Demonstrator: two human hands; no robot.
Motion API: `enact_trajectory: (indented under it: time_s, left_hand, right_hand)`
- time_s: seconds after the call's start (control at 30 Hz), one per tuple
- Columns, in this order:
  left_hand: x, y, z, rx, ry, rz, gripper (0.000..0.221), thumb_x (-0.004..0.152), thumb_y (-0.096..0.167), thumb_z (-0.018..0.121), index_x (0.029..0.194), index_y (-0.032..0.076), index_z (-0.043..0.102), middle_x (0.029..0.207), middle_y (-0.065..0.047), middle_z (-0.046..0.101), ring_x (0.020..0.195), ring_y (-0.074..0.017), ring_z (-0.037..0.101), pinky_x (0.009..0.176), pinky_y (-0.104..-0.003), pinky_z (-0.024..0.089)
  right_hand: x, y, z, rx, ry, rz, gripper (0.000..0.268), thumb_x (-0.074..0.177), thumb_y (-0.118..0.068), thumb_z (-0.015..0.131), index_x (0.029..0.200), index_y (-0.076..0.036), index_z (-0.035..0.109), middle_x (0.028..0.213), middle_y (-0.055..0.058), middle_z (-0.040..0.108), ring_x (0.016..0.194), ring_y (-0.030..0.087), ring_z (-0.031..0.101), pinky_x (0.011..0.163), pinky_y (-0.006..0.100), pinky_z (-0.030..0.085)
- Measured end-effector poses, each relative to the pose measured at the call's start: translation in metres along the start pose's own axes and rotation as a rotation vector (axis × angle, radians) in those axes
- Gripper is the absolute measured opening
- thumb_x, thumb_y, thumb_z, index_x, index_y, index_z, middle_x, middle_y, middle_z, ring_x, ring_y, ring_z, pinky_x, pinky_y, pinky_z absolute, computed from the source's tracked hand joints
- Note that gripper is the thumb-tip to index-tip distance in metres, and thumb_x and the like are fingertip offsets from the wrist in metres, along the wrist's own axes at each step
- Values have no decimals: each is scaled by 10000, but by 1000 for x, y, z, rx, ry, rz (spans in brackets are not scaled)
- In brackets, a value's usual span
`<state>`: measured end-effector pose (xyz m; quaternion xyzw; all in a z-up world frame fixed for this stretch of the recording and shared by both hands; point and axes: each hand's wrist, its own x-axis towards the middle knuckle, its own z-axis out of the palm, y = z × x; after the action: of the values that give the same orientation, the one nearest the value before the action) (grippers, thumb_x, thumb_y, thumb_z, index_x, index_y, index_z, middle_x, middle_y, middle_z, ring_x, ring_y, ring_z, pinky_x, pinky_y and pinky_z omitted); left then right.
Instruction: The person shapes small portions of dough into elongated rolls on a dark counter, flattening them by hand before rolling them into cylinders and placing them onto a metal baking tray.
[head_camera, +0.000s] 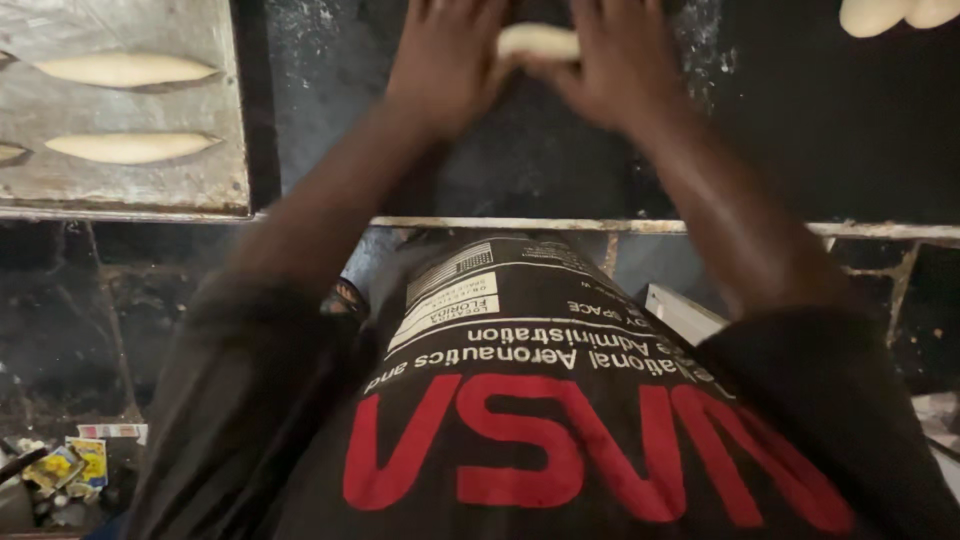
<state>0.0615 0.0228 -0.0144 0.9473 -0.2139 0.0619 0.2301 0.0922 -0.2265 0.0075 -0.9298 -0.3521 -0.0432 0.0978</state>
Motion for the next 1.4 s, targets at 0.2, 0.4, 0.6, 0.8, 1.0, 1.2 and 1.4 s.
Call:
enact_trajectory:
  time_s: [0.2,0.4,0.6,0.8,1.0,1.2,1.4]
  left_hand:
    - [-46,27,-15,-59,37,134,835,943,392,805,1590,73,382,1569,-187,436,1497,-418,319,1210,-621,222]
    - [-17,39,-3,-102,83,217,599,863,271,876,1377,120,607,1307,-111,563,1283,-356,495,988,-521,432]
    - [3,45,4,-211,154,204,384,800,206,897,1119,132,697,1120,-98,613,1116,-328,599,885,-454,513]
    - [-5,60,-5,-1441,57,-167,291,998,92,824,1229,48,652,1106,-69,700,1048,-177,679,956,-344,573]
    - [-49,16,-5,-1250,328,-274,343,950,35,791,1225,36,585,1127,-60,723,1039,-144,706,930,-304,597]
    - [-85,-17,2,-866,527,-329,193,1120,61,739,1287,45,643,1145,-96,734,1048,-196,714,938,-334,599]
    - [-47,43,15,-99,277,-99,520,1097,282,645,1531,54,469,1550,-180,491,1478,-369,396,1223,-570,310]
  right_hand:
    - [-64,6,16,259,338,48,746,1130,-414,772,1632,-64,345,1572,233,494,1499,396,452,1269,507,354]
    - [-98,13,34,1125,698,384,377,1179,-200,623,1500,-64,479,1360,97,648,1141,183,702,986,333,579]
    - [-108,-18,31,1143,663,345,241,1170,-81,640,1390,-10,575,1254,118,668,1053,171,692,990,340,611]
    - [-114,-33,18,1171,604,423,273,1132,-98,639,1378,-13,555,1243,115,669,1075,177,710,941,312,591]
    - [-112,-9,14,1147,683,382,231,1150,-90,655,1358,-23,580,1220,115,687,972,170,729,817,269,615]
    - [-100,-10,5,1014,610,297,203,1184,-121,669,1346,-23,597,1246,122,664,1059,195,708,967,343,629]
    - [-30,-32,-10,293,144,-19,433,1177,-318,576,1517,-51,543,1486,193,582,1375,395,555,1165,544,426]
